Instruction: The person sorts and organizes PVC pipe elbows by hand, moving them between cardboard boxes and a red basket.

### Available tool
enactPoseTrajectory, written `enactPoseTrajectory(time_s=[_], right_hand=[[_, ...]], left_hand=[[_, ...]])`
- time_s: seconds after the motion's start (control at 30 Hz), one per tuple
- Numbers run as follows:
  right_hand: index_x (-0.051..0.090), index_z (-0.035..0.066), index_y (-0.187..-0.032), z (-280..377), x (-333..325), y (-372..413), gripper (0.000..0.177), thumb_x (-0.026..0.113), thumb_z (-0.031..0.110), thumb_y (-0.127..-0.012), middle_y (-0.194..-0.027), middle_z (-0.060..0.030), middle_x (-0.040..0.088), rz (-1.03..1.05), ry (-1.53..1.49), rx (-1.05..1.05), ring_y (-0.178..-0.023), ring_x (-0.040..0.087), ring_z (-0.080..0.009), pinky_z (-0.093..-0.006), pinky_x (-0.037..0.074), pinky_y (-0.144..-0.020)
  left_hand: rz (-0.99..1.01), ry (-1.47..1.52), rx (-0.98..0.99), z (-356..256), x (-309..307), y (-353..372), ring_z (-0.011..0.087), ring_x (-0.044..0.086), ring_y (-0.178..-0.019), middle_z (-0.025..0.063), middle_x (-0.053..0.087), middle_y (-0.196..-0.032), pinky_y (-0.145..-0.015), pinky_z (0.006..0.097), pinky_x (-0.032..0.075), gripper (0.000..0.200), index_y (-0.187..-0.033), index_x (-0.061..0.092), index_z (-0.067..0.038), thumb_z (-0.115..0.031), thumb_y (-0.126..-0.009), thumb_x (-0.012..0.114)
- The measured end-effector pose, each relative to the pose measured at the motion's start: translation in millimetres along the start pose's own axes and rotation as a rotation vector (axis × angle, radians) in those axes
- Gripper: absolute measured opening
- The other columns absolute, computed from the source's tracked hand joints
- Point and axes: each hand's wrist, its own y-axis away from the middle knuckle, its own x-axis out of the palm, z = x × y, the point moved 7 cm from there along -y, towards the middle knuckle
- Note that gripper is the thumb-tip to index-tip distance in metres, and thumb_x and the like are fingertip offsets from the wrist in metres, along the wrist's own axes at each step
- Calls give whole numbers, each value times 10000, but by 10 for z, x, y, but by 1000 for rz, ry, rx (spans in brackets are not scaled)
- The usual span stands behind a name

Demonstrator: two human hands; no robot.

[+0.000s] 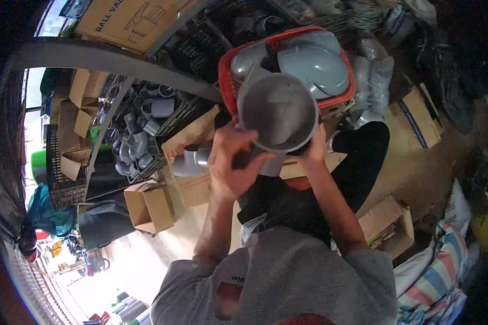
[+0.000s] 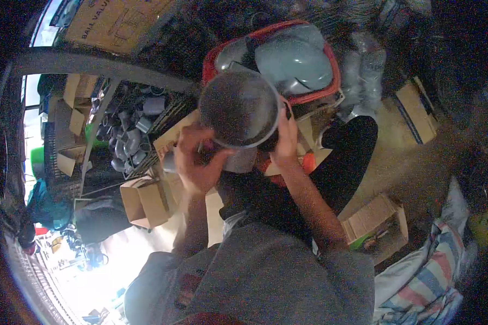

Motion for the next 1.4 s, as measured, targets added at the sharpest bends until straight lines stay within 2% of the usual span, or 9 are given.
enactPoseTrajectory(time_s=[0.1,0.13,0.2,0.37,0.47,0.57,0.63,0.83,1.4], right_hand=[[448,5,-1421,18,-246,68,602,499,421,-988,-1400,-136,530,-184,-149,45,-1255,552,-266,-421,460,-1047],[448,5,-1421,15,-317,65,602,499,421,-988,-1400,-136,530,-187,-132,36,-1255,552,-266,-421,460,-1047],[476,-7,-1403,73,-409,49,568,481,401,-1007,-1347,-136,574,-153,-118,-71,-1199,591,-264,-414,477,-1024],[545,-20,-1343,165,-567,-48,496,372,360,-1076,-1236,-134,648,-296,-47,19,-1098,645,-250,-388,499,-992],[532,-16,-1358,546,-363,-218,528,337,392,-1086,-1279,-137,625,-127,321,-198,-1134,623,-254,-393,500,-988],[520,2,-1378,612,-268,-337,564,321,438,-1082,-1345,-146,588,-34,280,-266,-1200,586,-266,-411,484,-1009],[542,6,-1366,440,-242,-411,613,308,488,-1066,-1330,-156,593,-28,-77,-68,-1229,563,-257,-403,417,-1071],[568,3,-1328,-222,-492,-403,606,342,496,-1058,-1293,-160,609,-285,-426,264,-1205,575,-245,-413,452,-1029],[590,5,-1295,-292,-431,-313,590,368,496,-1053,-1207,-142,646,-292,-505,263,-1108,616,-227,-394,486,-964]], left_hand=[[-131,347,-245,90,133,-270,319,559,-1214,149,587,-1254,-1094,433,420,1149,-1453,391,-59,-305,-507,996],[-135,367,-243,167,151,-333,319,559,-1214,149,587,-1254,-1094,433,420,1149,-1453,391,-59,-305,-507,996],[358,388,-279,310,468,-395,327,495,-1319,168,477,-1424,-1124,416,393,1417,-1530,231,-53,-385,-401,1020],[450,497,-302,401,725,-355,307,479,-1351,188,473,-1446,-1141,404,377,1377,-1504,264,-17,-347,-402,1019],[388,452,-383,448,788,-295,312,487,-1342,192,504,-1408,-1134,415,386,1336,-1477,299,-9,-336,-397,1016],[351,518,-424,402,822,-257,310,504,-1327,193,501,-1404,-1121,425,399,1283,-1453,331,-9,-346,-416,1007],[254,436,-327,266,704,-383,338,507,-1314,205,490,-1399,-1103,438,410,1264,-1450,338,-2,-388,-442,995],[234,63,-244,53,580,-467,417,507,-1231,216,510,-1315,-1051,477,429,1234,-1437,372,-1,-403,-442,981],[213,0,-245,-46,687,-442,407,530,-1152,212,541,-1228,-1003,493,430,1165,-1412,406,-10,-406,-467,961]])
